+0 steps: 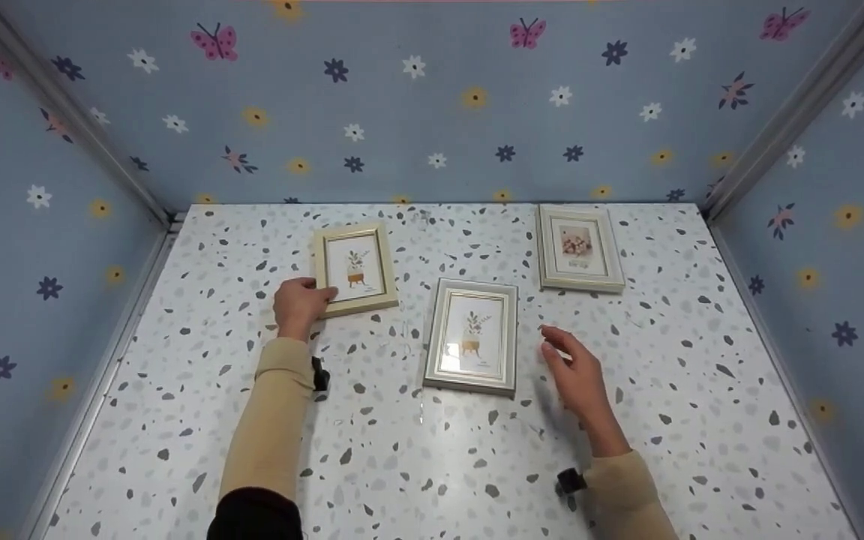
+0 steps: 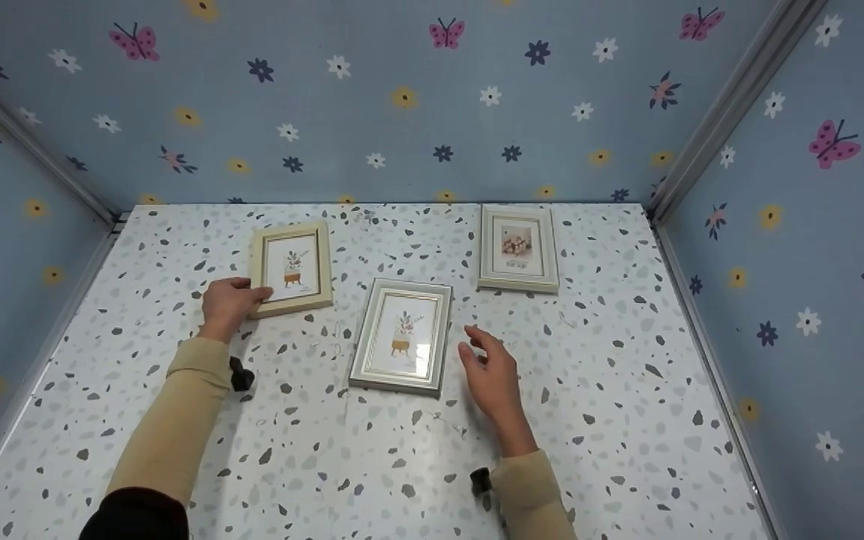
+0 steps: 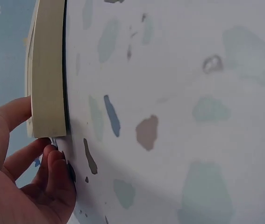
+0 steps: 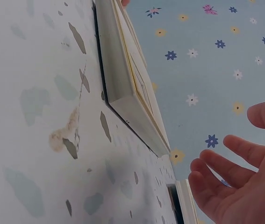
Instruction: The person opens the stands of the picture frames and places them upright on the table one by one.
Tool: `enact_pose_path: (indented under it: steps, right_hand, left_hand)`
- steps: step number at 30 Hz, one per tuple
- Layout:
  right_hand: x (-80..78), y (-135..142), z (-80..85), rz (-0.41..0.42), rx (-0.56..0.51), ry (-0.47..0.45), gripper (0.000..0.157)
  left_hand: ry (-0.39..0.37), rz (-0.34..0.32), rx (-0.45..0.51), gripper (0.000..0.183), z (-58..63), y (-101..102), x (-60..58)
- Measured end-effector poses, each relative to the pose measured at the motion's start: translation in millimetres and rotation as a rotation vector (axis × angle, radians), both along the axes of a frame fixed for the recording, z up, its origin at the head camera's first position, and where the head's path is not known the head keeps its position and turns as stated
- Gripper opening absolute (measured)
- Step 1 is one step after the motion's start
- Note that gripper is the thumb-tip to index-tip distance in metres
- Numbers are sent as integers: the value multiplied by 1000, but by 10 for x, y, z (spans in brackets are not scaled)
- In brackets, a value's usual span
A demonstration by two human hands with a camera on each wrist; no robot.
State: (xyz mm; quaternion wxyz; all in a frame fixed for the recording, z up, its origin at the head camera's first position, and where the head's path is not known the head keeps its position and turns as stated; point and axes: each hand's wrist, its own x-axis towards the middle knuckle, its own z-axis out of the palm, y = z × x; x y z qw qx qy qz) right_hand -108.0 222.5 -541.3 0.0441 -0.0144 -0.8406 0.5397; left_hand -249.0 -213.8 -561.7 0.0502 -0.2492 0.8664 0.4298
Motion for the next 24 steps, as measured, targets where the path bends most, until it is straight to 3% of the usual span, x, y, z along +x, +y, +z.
enact_pose_path:
  steps: [10, 19, 24]
  right_hand:
    - [15, 10, -40, -3, -28, -55, 36]
    - [38, 27, -41, -12, -23, -69, 35]
    - [60, 39, -59, -20, -16, -99, 36]
  left_hand:
    - [15, 87, 90, 51, -6, 49, -10]
    - [69, 153, 54, 45, -25, 94, -16]
    - [136, 142, 29, 43, -97, 132, 1]
